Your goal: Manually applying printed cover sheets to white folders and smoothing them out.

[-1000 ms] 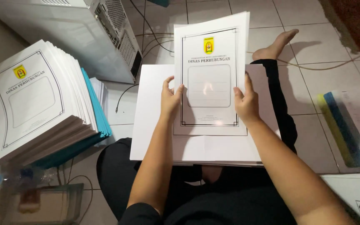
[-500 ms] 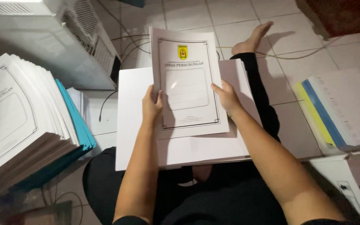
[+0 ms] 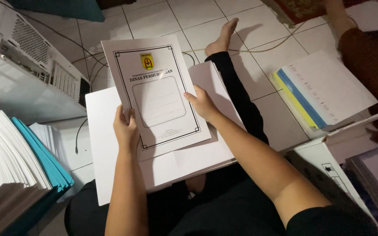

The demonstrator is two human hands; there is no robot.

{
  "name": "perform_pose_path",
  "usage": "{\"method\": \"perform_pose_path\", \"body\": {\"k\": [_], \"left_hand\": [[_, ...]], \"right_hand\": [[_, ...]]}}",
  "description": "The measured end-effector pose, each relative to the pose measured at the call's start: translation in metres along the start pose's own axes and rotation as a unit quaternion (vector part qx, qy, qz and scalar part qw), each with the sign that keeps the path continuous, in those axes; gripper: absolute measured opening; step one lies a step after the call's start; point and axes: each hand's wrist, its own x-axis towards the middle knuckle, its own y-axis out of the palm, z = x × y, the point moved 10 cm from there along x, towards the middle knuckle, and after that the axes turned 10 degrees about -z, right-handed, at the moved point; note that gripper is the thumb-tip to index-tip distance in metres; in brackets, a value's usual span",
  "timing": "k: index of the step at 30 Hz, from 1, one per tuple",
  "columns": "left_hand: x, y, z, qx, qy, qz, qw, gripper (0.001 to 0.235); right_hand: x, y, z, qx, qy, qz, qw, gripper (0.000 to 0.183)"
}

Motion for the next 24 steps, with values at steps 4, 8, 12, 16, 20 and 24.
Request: {"method": "perform_pose_path", "body": {"k": [4,8,12,16,20,24], "left_hand": [[0.004,-0.001,0.013,-0.017,0.016,-0.007,1.0,0.031],[0.0,-0.004,-0.002,-0.021,0.047,-0.018,0.999,0.03],[-0.009,-0.015,-0.035,-0.044,0.126,-0.054,0.99,0.026],[-0.003,-0.014,-0.021,-0.056,0.114,-0.056,0.99,0.025],[0.0,-0.007,-0.014,-0.023,0.064,-0.029,0.997,0.023],[-0.005,-0.007,-0.029,-0.016,0.019,-0.018,1.0,0.029]], "right_hand": [[0.0,-0.001,-0.002,0.019,-0.029,0.008,0.999,0.036],[-0.007,0.005,0.011,0.027,-0.04,0.008,0.999,0.033],[-0.013,0.004,0.026,0.019,-0.099,-0.026,0.995,0.024],[-0.008,0.008,0.008,-0.011,-0.111,-0.035,0.993,0.027],[-0.009,0.005,0.003,-0.023,-0.105,-0.031,0.994,0.031],[0.002,0.01,-0.021,-0.045,-0.095,-0.022,0.994,0.032]]}}
